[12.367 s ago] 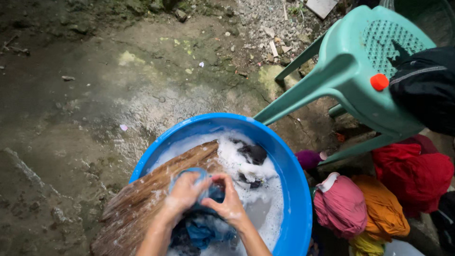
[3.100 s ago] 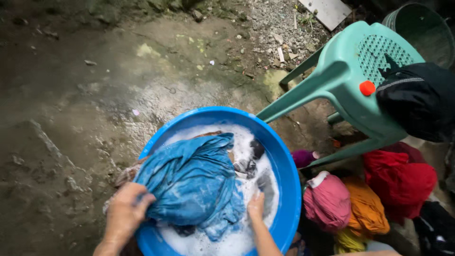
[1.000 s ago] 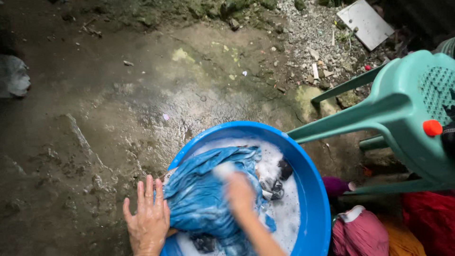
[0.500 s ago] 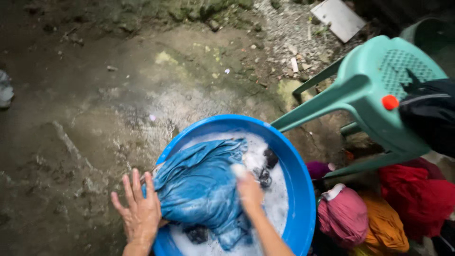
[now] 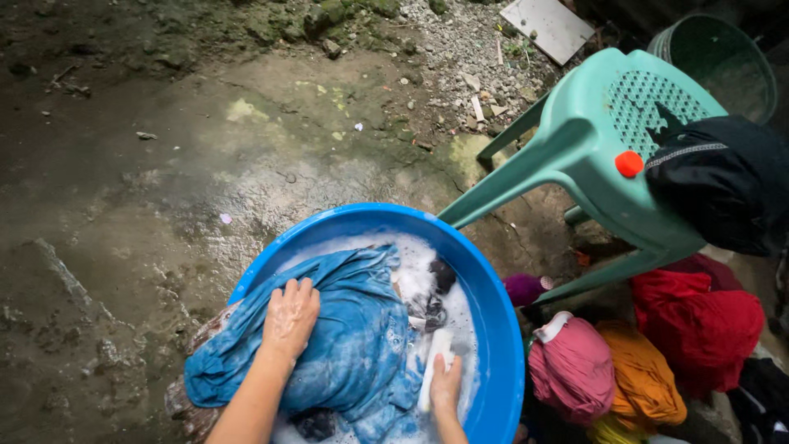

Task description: The person washes clothes in a blue basin of soapy water using a wooden scrubbing board. They rub the fabric against the board, apply liquid detergent from a bottle, and agitate the items by hand.

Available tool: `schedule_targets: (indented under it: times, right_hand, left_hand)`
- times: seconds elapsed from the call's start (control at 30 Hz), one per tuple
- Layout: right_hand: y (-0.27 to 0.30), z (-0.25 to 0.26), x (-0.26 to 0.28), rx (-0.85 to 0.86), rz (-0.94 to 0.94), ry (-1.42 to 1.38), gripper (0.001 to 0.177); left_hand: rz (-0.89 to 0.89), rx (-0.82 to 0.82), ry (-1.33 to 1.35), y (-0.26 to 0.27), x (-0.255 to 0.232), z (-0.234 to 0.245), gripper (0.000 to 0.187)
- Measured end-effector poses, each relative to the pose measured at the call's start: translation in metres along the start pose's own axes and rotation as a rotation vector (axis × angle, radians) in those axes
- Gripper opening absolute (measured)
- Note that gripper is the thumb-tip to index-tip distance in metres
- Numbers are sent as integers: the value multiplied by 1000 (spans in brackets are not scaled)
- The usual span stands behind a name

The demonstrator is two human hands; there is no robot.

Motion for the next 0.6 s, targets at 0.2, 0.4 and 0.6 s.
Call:
schedule_targets:
  times: [0.2,0.4,0.6]
  right_hand:
    - [-12,-19,7,18,1,-273,50]
    - [-1,-36,5,52,-107,-409,53]
    - [11,-33,14,135,60,39,50]
  left_hand:
    - [56,-41,203,14,7,13,16]
    - [221,103,626,34,26,5,8]
    - [160,13,206,3,4,-4,22]
Point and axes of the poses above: each hand's wrist, its own y-axis away from the middle knuckle, its own z-axis out of the back of the hand, x = y × z, the point moved 7 cm from there along -y, towards the middle knuckle, and after that the axes turned 9 degrees about z, right-handed, at the moved point
